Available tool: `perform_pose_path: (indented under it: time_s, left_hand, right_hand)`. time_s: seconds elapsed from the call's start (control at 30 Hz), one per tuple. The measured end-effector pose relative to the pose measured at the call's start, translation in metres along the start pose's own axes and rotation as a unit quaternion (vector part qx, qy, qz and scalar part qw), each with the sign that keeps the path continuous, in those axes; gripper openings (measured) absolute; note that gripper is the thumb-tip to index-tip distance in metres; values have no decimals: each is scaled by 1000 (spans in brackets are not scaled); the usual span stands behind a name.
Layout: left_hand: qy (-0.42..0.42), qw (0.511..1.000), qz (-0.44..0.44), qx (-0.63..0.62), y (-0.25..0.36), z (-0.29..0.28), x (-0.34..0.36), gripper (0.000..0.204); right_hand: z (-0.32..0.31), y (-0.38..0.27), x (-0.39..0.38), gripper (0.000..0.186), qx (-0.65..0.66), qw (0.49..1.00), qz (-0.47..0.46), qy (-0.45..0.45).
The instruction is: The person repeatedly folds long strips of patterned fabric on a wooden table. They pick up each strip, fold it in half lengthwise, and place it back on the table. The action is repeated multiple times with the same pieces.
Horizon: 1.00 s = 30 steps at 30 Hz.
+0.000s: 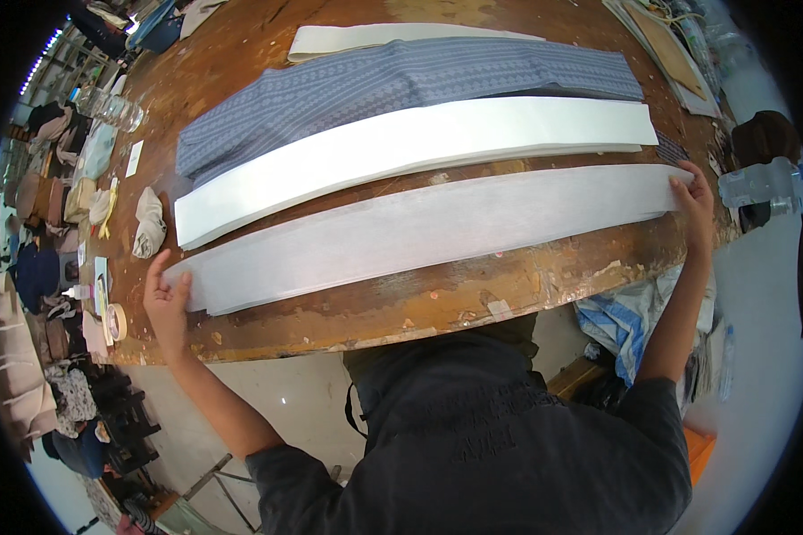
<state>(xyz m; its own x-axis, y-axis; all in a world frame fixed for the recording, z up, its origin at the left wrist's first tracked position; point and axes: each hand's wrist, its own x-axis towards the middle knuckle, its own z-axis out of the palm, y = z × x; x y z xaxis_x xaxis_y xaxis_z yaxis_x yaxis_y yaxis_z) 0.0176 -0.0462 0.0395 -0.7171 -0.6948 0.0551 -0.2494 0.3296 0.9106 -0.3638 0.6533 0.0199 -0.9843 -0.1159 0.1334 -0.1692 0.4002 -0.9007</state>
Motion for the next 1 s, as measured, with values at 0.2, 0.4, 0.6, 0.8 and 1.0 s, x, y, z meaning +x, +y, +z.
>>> perform_pose_path:
  time_s: [0.2, 0.4, 0.6, 0.8, 1.0]
  left_hand:
    - [-9, 998, -23, 65, -8, 23, -4, 49]
    - [-33, 989, -49, 132, -7, 24, -6, 50]
    - [-29, 996, -27, 84, -13, 30, -4, 46]
    - [-20, 995, -32, 92, -14, 32, -3, 46]
    - [-40, 996, -53, 65, -16, 28, -2, 47]
  right_hand:
    - [19, 12, 1, 38, -80, 996, 14, -25]
    - [26, 17, 3, 38, -135, 990, -22, -18]
    - [22, 25, 1, 36, -185, 982, -33, 3]
    - [10, 33, -5, 31, -126, 991, 24, 44]
    - [12, 34, -8, 32, -160, 983, 34, 85]
